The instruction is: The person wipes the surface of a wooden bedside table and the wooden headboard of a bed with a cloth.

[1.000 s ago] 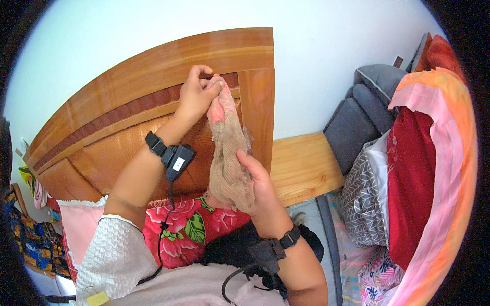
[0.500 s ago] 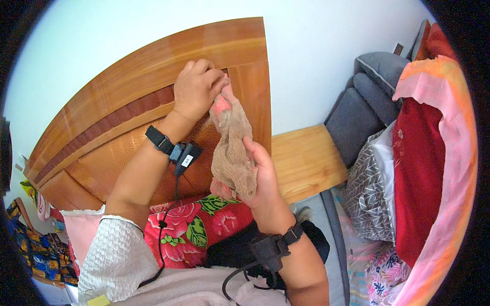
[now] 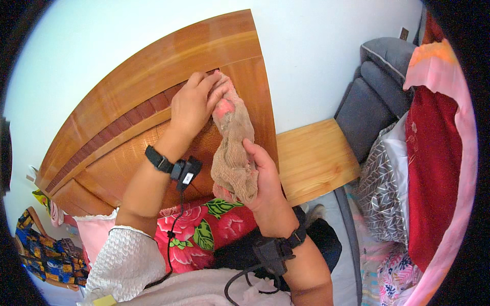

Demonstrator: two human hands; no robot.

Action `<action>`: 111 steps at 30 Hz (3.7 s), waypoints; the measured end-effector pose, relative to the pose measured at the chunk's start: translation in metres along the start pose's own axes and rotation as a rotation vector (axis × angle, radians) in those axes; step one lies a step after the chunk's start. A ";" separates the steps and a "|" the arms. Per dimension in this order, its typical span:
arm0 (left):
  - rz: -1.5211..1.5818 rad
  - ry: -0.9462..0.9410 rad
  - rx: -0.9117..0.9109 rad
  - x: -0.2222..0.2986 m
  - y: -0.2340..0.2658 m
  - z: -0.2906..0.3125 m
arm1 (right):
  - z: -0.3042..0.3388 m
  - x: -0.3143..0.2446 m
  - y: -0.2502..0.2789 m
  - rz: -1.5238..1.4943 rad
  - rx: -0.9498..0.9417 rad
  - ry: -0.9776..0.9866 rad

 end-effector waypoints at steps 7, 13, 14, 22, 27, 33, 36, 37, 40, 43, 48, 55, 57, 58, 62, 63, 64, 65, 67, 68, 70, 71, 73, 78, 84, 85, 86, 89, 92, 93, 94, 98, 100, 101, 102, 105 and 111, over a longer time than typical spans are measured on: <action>0.020 0.101 -0.222 0.010 -0.014 -0.001 | 0.000 0.000 0.001 0.012 0.035 0.031; 0.241 0.047 -0.048 -0.003 -0.014 -0.002 | -0.005 0.008 -0.018 0.008 -0.029 -0.021; 0.248 0.047 -0.043 -0.005 -0.014 -0.003 | -0.007 0.007 -0.018 0.015 -0.026 -0.019; 0.024 0.058 -0.156 0.001 -0.005 -0.007 | -0.027 0.018 -0.031 0.028 -0.048 -0.022; -0.089 -0.022 -0.177 0.011 -0.013 -0.004 | -0.017 0.020 -0.022 0.002 -0.025 -0.006; 0.074 -0.014 -0.167 -0.006 -0.010 -0.006 | -0.005 0.019 -0.028 0.021 -0.034 -0.017; 0.173 -0.040 -0.135 -0.001 0.007 -0.013 | -0.003 0.011 -0.032 0.057 -0.029 -0.009; 0.135 -0.028 -0.103 0.001 0.012 -0.014 | -0.003 0.011 -0.035 0.058 -0.057 -0.020; 0.022 0.003 -0.126 0.000 0.008 -0.019 | -0.011 0.012 -0.039 0.022 -0.083 -0.040; -0.084 0.018 -0.180 0.000 -0.008 -0.016 | -0.012 0.013 -0.025 0.082 -0.030 -0.029; -0.038 0.047 -0.235 -0.004 -0.015 -0.009 | -0.004 0.011 -0.020 0.112 -0.013 -0.001; -0.050 0.016 -0.198 -0.028 0.009 0.014 | -0.012 0.029 -0.036 0.165 -0.001 -0.093; -0.158 0.052 -0.174 -0.043 0.027 0.027 | -0.022 0.042 -0.040 0.169 -0.009 -0.146; -0.158 0.048 -0.182 -0.054 0.030 0.038 | -0.028 0.059 -0.048 0.133 -0.106 -0.255; -0.172 0.119 -0.107 -0.093 0.061 0.082 | -0.035 0.109 -0.054 0.088 -0.176 -0.454; -0.187 0.163 -0.078 -0.099 0.068 0.087 | -0.035 0.123 -0.056 0.057 -0.234 -0.520; -0.186 0.158 -0.080 -0.100 0.067 0.087 | -0.036 0.132 -0.056 0.037 -0.264 -0.535; -0.199 0.141 -0.073 -0.098 0.065 0.086 | -0.034 0.132 -0.055 0.036 -0.262 -0.528; -0.232 0.133 -0.080 -0.099 0.066 0.087 | -0.033 0.129 -0.044 0.178 -0.065 -0.464; -0.275 0.134 -0.083 -0.095 0.065 0.084 | -0.027 0.123 -0.040 0.171 0.076 -0.461; -0.310 0.127 -0.090 -0.086 0.055 0.076 | -0.026 0.112 -0.028 0.135 -0.018 -0.454; -0.326 0.091 -0.088 -0.078 0.047 0.070 | -0.024 0.105 -0.028 0.112 -0.110 -0.445; -0.343 0.056 -0.090 -0.067 0.033 0.059 | -0.019 0.095 -0.021 0.065 -0.095 -0.446; -0.167 0.024 -0.115 -0.042 0.011 0.033 | -0.008 0.058 -0.004 0.135 0.131 -0.246; 0.082 -0.022 -0.007 -0.006 -0.009 -0.010 | -0.005 0.017 -0.003 0.127 0.143 -0.081; 0.081 -0.023 -0.007 -0.003 -0.011 -0.012 | -0.005 0.015 -0.003 0.126 0.141 -0.081; 0.058 -0.012 -0.038 -0.002 -0.014 -0.014 | -0.004 0.013 -0.007 0.120 0.105 -0.082; 0.051 -0.040 -0.030 -0.006 -0.017 -0.012 | -0.003 0.009 -0.012 0.129 0.048 -0.085; 0.032 -0.069 -0.033 -0.008 -0.009 -0.004 | -0.003 0.015 -0.016 0.154 0.045 -0.090; 0.018 -0.079 -0.066 -0.005 -0.010 -0.004 | -0.004 0.016 -0.021 0.170 0.056 -0.084; -0.005 -0.061 -0.096 -0.008 -0.011 -0.005 | -0.006 0.018 -0.026 0.185 0.066 -0.080; 0.029 -0.011 -0.125 -0.025 0.013 0.006 | -0.013 0.022 -0.017 0.151 0.183 -0.054; 0.032 0.061 -0.130 -0.048 0.027 0.019 | -0.021 0.040 -0.039 0.155 -0.035 -0.162; 0.041 0.056 -0.128 -0.054 0.032 0.026 | -0.023 0.046 -0.038 0.220 0.028 -0.209; -0.008 0.105 -0.101 -0.068 0.041 0.041 | -0.027 0.058 -0.035 0.273 0.085 -0.268; -0.032 0.181 -0.019 -0.101 0.069 0.074 | -0.039 0.100 -0.048 0.144 -0.139 -0.467; -0.075 0.334 0.083 -0.148 0.104 0.122 | -0.048 0.152 -0.060 0.316 -0.134 -0.574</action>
Point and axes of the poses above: each hand's wrist, its own z-axis away from the middle knuckle, its own y-axis out of the back of the hand, x = y × z, the point moved 10 cm from there along -z, towards the middle knuckle, and after that the axes turned 11 degrees about -x, right-handed, at the moved point
